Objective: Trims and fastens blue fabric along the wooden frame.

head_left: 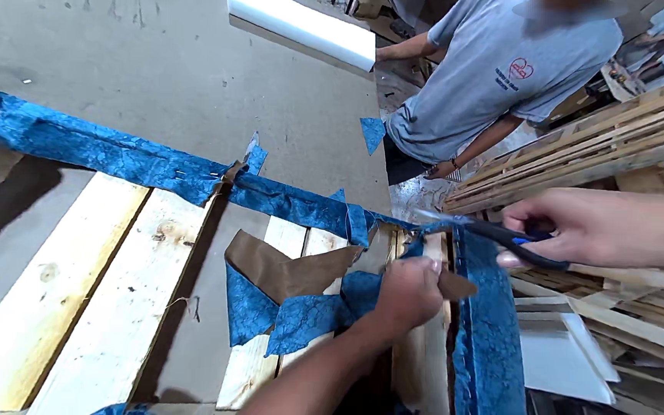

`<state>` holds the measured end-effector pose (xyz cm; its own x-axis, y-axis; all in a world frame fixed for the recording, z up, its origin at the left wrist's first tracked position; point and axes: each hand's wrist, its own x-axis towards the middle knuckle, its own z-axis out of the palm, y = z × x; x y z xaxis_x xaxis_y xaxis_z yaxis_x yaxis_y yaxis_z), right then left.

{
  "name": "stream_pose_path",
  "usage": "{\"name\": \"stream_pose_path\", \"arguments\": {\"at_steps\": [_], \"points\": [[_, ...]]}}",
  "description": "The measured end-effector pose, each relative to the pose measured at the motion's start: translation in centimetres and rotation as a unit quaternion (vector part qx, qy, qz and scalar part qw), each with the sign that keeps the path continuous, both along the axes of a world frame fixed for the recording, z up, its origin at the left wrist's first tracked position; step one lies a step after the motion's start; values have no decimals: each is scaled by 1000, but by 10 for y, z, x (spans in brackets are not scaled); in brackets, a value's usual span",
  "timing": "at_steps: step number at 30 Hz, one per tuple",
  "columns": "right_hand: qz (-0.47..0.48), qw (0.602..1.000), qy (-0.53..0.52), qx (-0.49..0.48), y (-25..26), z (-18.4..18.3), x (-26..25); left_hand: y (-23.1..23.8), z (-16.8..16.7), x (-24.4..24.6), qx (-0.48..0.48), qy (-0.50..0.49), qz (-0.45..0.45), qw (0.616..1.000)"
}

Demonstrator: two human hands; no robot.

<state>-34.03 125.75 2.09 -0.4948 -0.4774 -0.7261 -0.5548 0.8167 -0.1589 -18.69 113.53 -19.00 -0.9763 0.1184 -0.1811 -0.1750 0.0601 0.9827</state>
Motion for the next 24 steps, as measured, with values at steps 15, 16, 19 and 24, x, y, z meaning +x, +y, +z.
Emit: {"name": "stream_pose_path", "arguments": {"at_steps": [15,16,19,24], "points": [[-428,659,176,-593,129,-158,260,-29,4,55,-436,16,-53,898],[-410,659,188,-602,129,-161,264,-12,-3,48,-462,12,-90,882],[-381,672,201,-602,139,-162,266,1,-17,34,-463,7,-163,871],[-378,685,209,-587,169,-167,283,-30,-3,68,-152,27,5,988]]}}
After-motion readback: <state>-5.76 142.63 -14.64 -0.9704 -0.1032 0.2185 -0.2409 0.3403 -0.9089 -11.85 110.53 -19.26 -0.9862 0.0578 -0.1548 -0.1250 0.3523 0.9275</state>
